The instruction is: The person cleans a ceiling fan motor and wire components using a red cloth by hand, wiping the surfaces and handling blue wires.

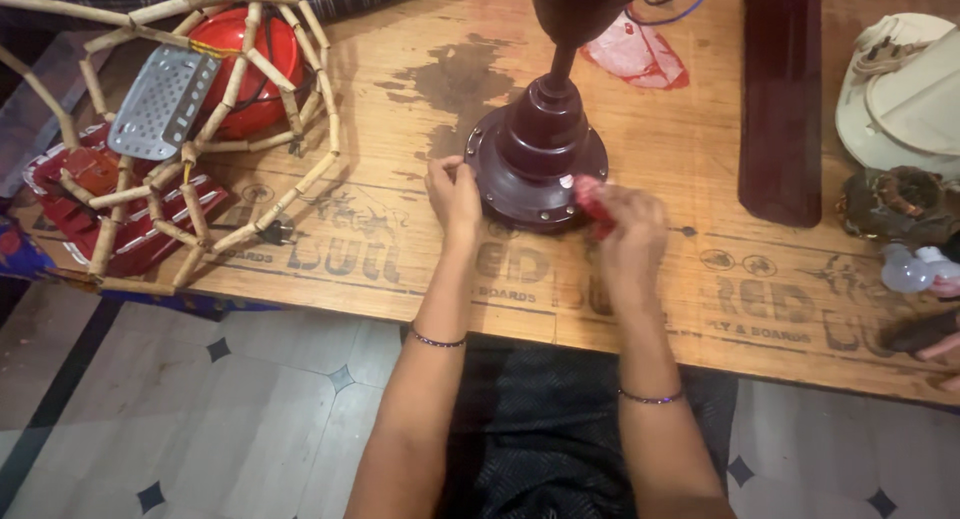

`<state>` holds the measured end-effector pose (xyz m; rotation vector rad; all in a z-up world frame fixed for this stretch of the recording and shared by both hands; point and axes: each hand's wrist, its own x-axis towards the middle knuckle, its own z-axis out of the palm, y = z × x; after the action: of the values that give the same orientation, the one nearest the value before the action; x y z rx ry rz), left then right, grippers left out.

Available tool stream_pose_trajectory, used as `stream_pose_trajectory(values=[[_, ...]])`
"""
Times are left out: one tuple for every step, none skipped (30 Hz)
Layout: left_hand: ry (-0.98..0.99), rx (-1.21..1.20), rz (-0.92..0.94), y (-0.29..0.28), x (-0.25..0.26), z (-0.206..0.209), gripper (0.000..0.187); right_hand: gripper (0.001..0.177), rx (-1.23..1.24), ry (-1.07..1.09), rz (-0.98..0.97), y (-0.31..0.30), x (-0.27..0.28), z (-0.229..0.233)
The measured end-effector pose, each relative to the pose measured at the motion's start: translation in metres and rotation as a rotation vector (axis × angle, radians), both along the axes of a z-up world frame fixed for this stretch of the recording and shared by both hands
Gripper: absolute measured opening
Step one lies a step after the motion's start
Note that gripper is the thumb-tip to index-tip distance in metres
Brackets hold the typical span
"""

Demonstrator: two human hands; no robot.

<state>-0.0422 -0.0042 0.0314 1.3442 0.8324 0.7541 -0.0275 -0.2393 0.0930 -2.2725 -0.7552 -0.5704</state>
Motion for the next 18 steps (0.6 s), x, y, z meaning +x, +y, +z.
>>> stream_pose_trajectory(values=[[0.076,0.154,0.052,0.000,-0.002,0.003,0.019,0.045,0.059,0.042,-0.106,-0.003,0.004,-0.002],[0.149,0.313,0.103,0.001,-0.002,0.005,0.014,0.045,0.061,0.040,-0.107,-0.004,0.006,-0.004],[0.147,0.314,0.102,0.004,-0.001,0.007,0.014,0.043,0.258,0.093,0.015,-0.004,0.005,-0.005],[0.050,0.374,0.126,0.005,0.000,0.006,0.022,0.042,0.451,0.148,0.139,-0.004,0.004,-0.007],[-0.047,0.433,0.150,0.005,0.001,0.004,0.032,0.042,0.449,0.148,0.139,0.000,0.001,-0.008],[-0.047,0.432,0.152,0.006,0.004,0.004,0.032,0.039,0.242,0.070,0.092,0.008,-0.003,-0.010],[-0.142,0.226,0.017,0.005,0.009,0.003,0.038,0.038,0.035,-0.008,0.046,0.016,-0.007,-0.011],[-0.232,0.019,-0.113,0.004,0.011,0.001,0.044,0.038,0.034,-0.005,0.050,0.024,-0.016,-0.013],[-0.230,0.019,-0.109,0.002,0.012,-0.002,0.044,0.042,-0.046,-0.061,0.004,0.032,-0.027,-0.015],[-0.266,-0.035,-0.146,0.001,0.015,-0.004,0.044,0.046,-0.124,-0.120,-0.043,0.039,-0.035,-0.014],[-0.302,-0.087,-0.182,0.002,0.017,-0.007,0.044,0.046,-0.122,-0.122,-0.040,0.044,-0.040,-0.012],[-0.299,-0.087,-0.180,0.004,0.018,-0.012,0.044,0.048,-0.135,-0.104,-0.004,0.048,-0.046,-0.011],[-0.337,-0.115,-0.187,0.006,0.020,-0.017,0.043,0.050,-0.147,-0.087,0.031,0.053,-0.051,-0.011],[-0.376,-0.141,-0.196,0.008,0.023,-0.023,0.042,0.050,-0.145,-0.087,0.029,0.063,-0.055,-0.011],[-0.376,-0.139,-0.198,0.012,0.026,-0.028,0.042,0.049,-0.116,-0.160,0.112,0.075,-0.059,-0.010],[-0.359,-0.046,-0.208,0.017,0.027,-0.033,0.043,0.049,-0.087,-0.232,0.195,0.084,-0.062,-0.009],[-0.343,0.047,-0.217,0.020,0.028,-0.037,0.044,0.049,-0.086,-0.232,0.194,0.090,-0.064,-0.007],[-0.342,0.046,-0.218,0.021,0.028,-0.040,0.044,0.051,-0.126,-0.237,0.208,0.093,-0.065,-0.006]])
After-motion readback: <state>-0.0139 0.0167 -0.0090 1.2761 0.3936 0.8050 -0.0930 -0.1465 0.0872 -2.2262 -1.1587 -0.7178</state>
